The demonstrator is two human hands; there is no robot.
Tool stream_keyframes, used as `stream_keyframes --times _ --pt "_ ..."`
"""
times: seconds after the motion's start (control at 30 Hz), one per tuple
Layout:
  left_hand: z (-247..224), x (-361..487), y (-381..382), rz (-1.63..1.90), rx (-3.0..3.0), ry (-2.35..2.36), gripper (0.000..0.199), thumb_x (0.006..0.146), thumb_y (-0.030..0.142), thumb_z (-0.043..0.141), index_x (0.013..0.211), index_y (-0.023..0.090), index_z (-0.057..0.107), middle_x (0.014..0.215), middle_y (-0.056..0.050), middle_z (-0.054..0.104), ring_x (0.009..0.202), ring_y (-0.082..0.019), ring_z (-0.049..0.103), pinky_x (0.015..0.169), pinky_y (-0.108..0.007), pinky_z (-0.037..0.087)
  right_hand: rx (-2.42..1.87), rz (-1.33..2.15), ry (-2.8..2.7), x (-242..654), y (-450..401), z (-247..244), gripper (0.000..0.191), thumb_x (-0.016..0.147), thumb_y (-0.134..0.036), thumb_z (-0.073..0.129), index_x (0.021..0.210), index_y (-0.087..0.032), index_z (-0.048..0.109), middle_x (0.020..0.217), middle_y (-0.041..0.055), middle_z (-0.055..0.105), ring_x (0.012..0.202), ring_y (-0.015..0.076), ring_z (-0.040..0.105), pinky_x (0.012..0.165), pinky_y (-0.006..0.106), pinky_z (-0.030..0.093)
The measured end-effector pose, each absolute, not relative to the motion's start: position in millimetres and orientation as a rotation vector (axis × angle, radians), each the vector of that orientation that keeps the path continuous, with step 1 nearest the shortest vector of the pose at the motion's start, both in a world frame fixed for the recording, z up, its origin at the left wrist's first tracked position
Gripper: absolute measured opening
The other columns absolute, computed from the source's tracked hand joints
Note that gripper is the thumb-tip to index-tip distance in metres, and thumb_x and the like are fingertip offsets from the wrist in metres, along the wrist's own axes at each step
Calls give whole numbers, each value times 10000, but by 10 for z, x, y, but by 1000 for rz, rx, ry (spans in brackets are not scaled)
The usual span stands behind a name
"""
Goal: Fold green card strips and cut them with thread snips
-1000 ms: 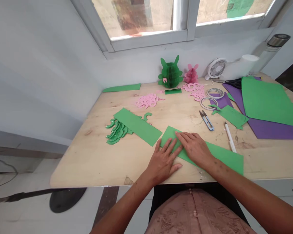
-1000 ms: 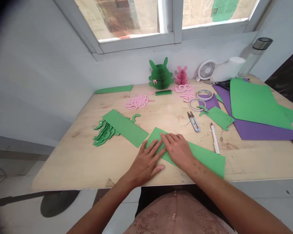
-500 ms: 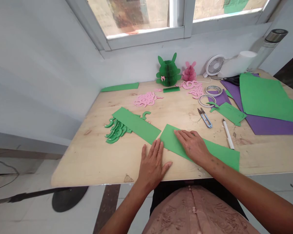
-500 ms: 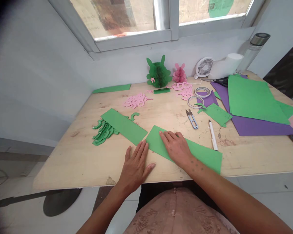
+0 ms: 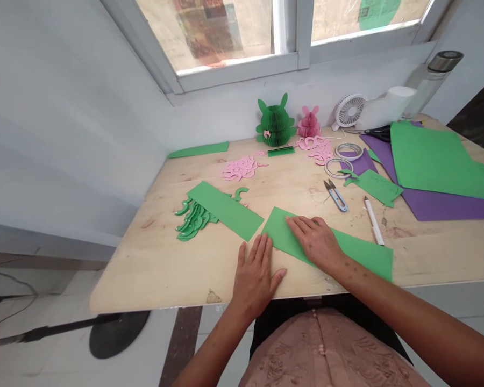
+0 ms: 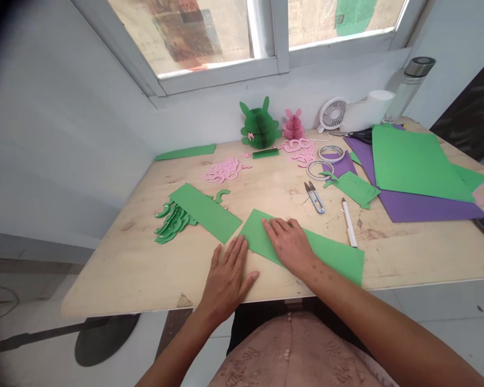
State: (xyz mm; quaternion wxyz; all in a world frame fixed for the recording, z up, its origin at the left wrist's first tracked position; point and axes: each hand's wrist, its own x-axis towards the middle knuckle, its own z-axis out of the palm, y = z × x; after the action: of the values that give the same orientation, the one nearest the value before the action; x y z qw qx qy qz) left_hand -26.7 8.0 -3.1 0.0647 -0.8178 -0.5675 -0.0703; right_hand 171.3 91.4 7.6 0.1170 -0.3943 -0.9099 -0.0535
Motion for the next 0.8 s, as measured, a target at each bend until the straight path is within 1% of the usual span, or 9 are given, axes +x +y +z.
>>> stream_keyframes --times 0.13,0.27,0.4,0.6,0.7,0.8 --pt "-12 -234 39 -184 -2490 -1695 625 937 495 359 1441 126 371 1500 -131 375 1416 -282 283 1158 -531 168 -1148 -153 -2669 1712 913 75 456 909 -79 415 1362 -48 450 1281 184 594 1176 261 523 883 414 386" --pt "10 -152 -11 -175 -2553 -1633 606 937 514 351 1436 173 387 1520 -105 347 1423 -282 263 1158 -555 134 -1151 -141 -2672 1712 913 82 465 905 -80 422 1369 -70 449 1277 179 597 1178 258 524 881 411 387" --pt "25 -23 -67 -190 -2654 -1550 623 930 546 346 1439 188 380 1530 -99 330 1429 -286 245 1154 -575 121 -1170 -129 -2671 1709 915 95 469 896 -89 438 1365 -79 456 1290 184 586 1183 262 522 880 408 382" --pt "32 235 -180 -243 -2766 -1472 679 910 603 353 1436 174 383 1510 -124 365 1421 -309 256 1148 -598 121 -1176 -102 -2683 1709 917 109 519 858 -69 482 1375 -90 441 1280 176 593 1199 261 510 887 409 378" --pt "26 335 -225 -265 -2788 -1476 686 907 615 344 1445 189 368 1496 -135 384 1421 -312 257 1136 -621 129 -1179 -99 -2687 1712 919 113 513 869 -64 467 1380 -100 434 1276 169 597 1203 258 509 892 413 374" --pt "9 342 -248 -274 -2784 -1482 669 906 603 364 1456 222 348 1505 -123 373 1415 -314 270 1130 -622 147 -1178 -103 -2686 1713 918 113 507 875 -61 461 1379 -108 437 1272 161 603 1202 253 511 895 407 370"
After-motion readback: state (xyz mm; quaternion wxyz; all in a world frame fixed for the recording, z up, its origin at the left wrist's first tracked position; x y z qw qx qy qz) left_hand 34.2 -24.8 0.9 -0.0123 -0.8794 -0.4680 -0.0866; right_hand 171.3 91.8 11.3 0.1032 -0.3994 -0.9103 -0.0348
